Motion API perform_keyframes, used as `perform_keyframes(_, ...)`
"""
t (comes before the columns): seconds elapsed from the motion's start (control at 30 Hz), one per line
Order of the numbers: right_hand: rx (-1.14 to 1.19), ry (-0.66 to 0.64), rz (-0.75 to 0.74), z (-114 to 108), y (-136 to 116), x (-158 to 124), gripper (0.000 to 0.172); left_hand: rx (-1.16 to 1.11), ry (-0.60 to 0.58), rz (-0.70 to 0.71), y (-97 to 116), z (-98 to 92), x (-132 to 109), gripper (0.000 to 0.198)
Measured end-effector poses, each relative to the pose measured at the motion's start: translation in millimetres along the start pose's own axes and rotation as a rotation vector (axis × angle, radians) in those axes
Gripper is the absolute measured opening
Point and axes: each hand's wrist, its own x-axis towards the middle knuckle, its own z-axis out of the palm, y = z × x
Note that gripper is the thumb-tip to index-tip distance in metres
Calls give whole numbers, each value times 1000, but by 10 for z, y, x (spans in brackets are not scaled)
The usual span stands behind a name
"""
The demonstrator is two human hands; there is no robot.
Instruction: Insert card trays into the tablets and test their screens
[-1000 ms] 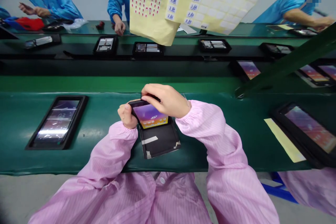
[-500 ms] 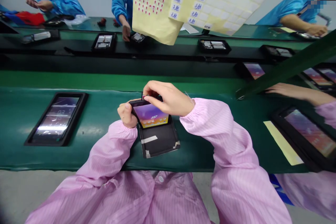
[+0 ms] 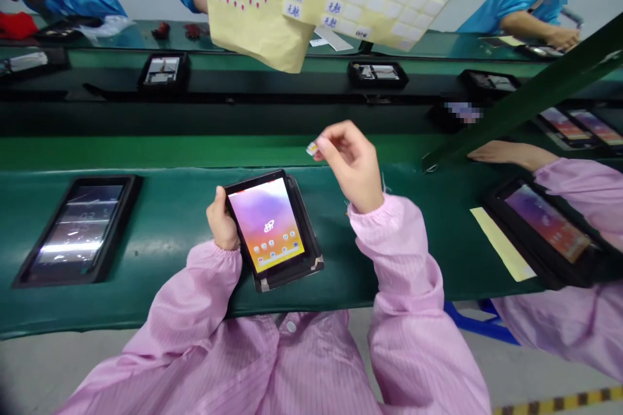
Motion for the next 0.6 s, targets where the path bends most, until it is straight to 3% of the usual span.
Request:
perform_keyframes(0.1, 18, 66, 228, -128, 365, -376, 25, -60, 13, -187, -217, -64, -28, 48)
perform_keyframes(0.2, 35, 66, 411, -153, 609, -713, 29, -45, -8, -157, -365, -95, -11, 46)
perform_keyframes(0.33, 28, 66, 481, -140, 736, -956, 29, 229, -26, -86, -404, -140, 11, 51)
perform_keyframes(0.43, 7, 86, 521, -166, 805, -1057, 27, 664, -197, -44, -248, -205, 6, 66)
perform_keyframes(0.53, -25, 95, 573, -222, 866, -1179, 27, 1080, -402, 37, 104, -270, 29, 72)
perform_keyframes(0.6, -46, 71, 614, -263, 875, -1286, 28, 1263, -509, 165, 369, -334, 28, 77)
